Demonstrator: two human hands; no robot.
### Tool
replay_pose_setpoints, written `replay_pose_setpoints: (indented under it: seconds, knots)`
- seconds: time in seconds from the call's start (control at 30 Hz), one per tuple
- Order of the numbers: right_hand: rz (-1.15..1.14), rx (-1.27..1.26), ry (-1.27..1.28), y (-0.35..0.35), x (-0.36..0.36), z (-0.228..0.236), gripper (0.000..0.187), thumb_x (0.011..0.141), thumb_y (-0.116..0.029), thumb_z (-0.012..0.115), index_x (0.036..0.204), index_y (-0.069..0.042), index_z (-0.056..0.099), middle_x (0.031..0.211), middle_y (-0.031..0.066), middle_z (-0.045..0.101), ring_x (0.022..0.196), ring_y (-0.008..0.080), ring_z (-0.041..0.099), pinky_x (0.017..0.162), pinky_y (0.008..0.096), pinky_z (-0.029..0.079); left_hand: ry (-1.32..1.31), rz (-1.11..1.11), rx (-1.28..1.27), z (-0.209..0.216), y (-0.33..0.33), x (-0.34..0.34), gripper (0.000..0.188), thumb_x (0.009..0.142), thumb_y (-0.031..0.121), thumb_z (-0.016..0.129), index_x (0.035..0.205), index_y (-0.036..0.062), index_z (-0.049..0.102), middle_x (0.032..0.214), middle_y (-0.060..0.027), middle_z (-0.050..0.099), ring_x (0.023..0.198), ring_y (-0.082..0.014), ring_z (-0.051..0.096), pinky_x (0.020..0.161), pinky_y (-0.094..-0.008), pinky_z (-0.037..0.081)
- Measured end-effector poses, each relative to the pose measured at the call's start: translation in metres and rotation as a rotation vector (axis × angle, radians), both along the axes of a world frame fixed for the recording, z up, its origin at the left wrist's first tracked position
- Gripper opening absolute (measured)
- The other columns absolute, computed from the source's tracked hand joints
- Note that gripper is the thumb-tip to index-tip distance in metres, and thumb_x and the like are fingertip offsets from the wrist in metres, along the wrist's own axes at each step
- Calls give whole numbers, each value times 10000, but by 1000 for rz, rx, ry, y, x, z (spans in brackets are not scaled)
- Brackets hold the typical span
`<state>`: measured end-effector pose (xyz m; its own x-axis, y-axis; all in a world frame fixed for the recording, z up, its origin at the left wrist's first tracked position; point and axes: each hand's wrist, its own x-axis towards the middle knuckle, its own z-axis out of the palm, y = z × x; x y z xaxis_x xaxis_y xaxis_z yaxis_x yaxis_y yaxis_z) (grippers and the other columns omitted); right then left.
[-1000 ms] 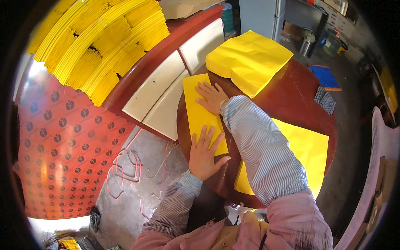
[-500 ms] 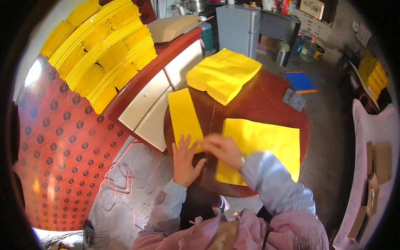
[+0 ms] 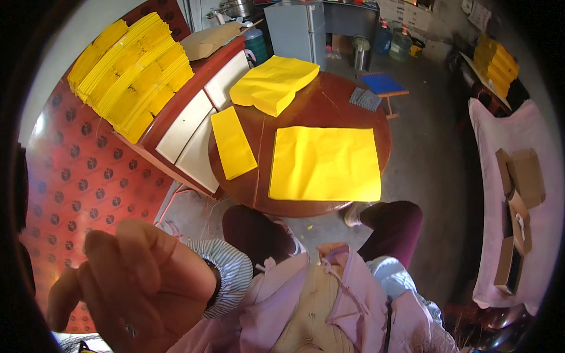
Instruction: The person folds a yellow sheet of paper on a round table, aligning edges and pressing creases. They repeat the folding process on the same sheet, creating multiple parallel folds.
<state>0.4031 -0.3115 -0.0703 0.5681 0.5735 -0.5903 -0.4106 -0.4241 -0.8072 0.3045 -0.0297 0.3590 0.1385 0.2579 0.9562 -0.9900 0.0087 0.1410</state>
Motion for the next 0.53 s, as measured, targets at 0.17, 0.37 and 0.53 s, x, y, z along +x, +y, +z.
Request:
replay_pose_setpoints:
  seconds: [0.17,0.37,0.53]
  knots:
    - [129,169,-279,30,8,47,450,1112,-293,559,725,-64,595,696,31,563,630,144,509,605,322,419,126,92,76,32,-53,-18,435,989,255,743,1418,293,680,983,103,735,842,-68,551,727,-273,360]
    - [70,334,-783,38,49,97,442,1137,-289,493,779,-45,585,719,62,549,667,167,526,648,337,445,288,-75,209,37,-67,-36,521,971,292,767,1469,344,623,1103,86,740,899,-88,550,780,-322,341]
    - [-420,326,-719,22,93,119,346,1125,-342,537,974,-50,647,726,9,600,653,122,550,639,298,480,258,93,289,15,-53,-11,473,942,297,797,1383,231,639,1012,35,654,787,-147,535,755,-423,512]
